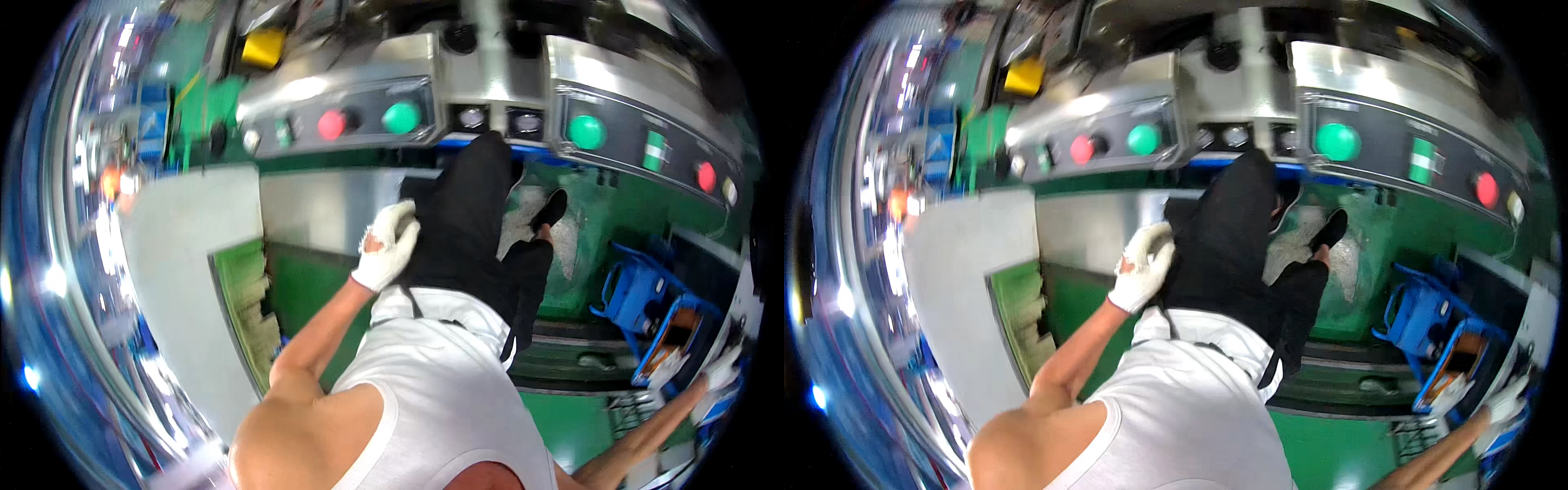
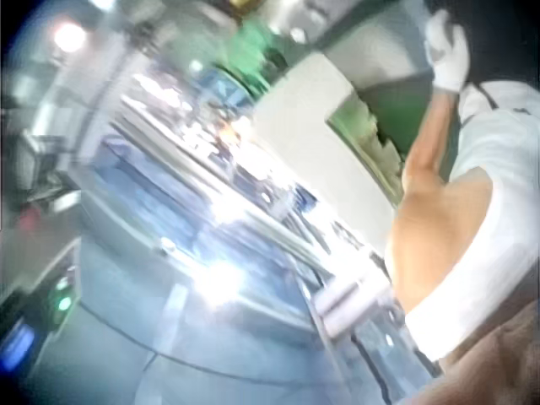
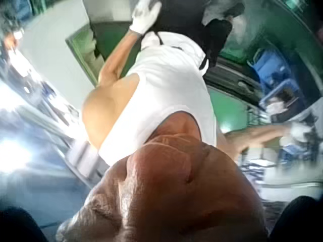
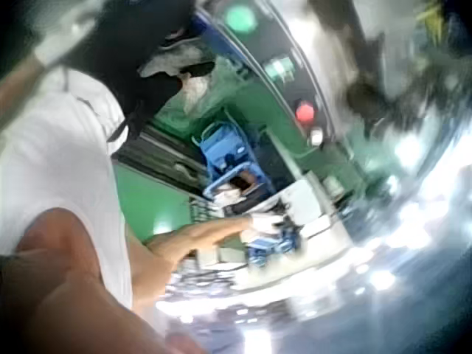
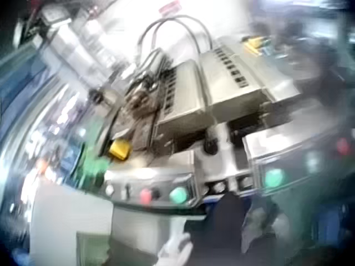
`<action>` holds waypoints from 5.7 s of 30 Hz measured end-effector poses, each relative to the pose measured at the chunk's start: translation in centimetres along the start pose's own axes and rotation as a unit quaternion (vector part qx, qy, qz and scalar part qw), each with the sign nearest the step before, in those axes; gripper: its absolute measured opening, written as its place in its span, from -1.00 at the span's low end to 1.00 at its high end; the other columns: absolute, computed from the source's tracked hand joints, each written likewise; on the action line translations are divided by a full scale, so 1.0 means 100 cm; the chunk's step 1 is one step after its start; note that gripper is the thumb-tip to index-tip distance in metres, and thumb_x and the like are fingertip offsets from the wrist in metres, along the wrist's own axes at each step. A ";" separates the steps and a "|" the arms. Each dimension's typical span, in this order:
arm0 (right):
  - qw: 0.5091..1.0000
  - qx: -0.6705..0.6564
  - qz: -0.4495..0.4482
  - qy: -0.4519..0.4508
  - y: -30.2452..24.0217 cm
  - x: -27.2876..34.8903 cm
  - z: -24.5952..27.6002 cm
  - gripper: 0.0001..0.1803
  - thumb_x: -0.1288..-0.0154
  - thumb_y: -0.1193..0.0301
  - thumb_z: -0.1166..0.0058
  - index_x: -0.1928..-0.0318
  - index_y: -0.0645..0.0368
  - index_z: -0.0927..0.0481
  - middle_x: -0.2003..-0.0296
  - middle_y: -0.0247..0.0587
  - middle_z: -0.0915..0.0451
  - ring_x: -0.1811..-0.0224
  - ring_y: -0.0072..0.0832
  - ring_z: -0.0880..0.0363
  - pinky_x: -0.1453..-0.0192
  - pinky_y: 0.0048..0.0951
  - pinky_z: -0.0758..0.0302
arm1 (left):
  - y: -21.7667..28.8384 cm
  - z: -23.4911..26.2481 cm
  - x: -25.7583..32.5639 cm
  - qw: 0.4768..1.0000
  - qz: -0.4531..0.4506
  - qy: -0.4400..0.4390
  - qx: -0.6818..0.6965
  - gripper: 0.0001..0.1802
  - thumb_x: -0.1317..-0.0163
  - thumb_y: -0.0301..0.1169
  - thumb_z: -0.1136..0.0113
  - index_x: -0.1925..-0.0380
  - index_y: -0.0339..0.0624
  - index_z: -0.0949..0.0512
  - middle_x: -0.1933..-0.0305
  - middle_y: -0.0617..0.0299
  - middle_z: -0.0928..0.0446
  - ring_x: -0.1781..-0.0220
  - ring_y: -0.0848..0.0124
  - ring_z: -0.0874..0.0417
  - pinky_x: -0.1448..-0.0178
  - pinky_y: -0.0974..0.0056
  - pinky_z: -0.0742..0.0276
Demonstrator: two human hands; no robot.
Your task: The person repeatedly picks up blue and black sneakers from a green bin and places them into a metal machine. They press a button on the machine's control panel, wait for the cycle to complete, and then remove the processed sneakers to place them on a nearby table. This cycle is repeated continuously throughout the video.
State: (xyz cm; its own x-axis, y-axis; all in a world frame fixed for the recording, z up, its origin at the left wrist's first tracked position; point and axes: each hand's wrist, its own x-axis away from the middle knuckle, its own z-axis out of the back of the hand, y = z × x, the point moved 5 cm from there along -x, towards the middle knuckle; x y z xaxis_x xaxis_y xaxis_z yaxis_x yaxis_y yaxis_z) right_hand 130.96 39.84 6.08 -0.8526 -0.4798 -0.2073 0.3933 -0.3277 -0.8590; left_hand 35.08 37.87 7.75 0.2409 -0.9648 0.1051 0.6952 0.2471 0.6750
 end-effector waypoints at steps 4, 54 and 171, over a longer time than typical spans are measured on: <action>0.976 0.136 -0.065 -0.160 -0.095 0.255 -0.122 -0.46 -0.56 0.04 -0.18 -0.12 0.35 -0.63 -0.12 0.13 -0.65 -0.11 -0.18 -0.67 -0.20 -0.18 -0.59 | -0.159 0.031 0.038 0.976 0.197 0.085 0.027 -0.63 -0.42 -0.41 -0.28 -0.17 -0.33 -0.61 -0.07 -0.06 -0.72 -0.08 0.15 -0.79 -0.20 0.13 -0.67; 0.504 0.045 0.387 -0.771 -0.434 0.786 -0.292 -0.19 -0.25 0.44 -0.42 -0.49 0.24 -0.40 -0.46 0.16 -0.43 -0.44 -0.05 -0.52 -0.43 -0.11 -0.56 | -0.315 0.147 0.214 0.908 0.228 0.347 -0.056 -0.74 -0.27 -0.42 -0.39 0.05 -0.17 -0.65 0.00 -0.01 -0.63 -0.05 -0.02 -0.69 -0.16 -0.01 -0.62; 0.961 -0.097 -0.004 0.258 -0.192 0.422 0.108 0.11 -0.14 -0.03 -0.52 -0.48 0.40 -0.26 -0.31 0.28 -0.52 -0.37 0.00 -0.53 -0.44 -0.02 -0.43 | 0.419 -0.098 0.196 0.438 -0.742 -0.369 0.349 -0.16 0.16 -0.39 -0.64 -0.27 -0.03 -0.59 -0.40 -0.15 -0.46 -0.39 -0.41 -0.47 -0.46 -0.45 -0.39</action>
State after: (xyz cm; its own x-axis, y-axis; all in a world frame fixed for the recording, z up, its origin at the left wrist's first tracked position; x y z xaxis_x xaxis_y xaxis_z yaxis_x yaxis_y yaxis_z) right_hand 91.10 17.09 18.91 -0.9323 0.0065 -0.3617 0.3569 -0.1478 -0.9224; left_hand 75.54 30.19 30.97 -0.5879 0.1529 -0.7944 -0.7231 -0.5394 0.4314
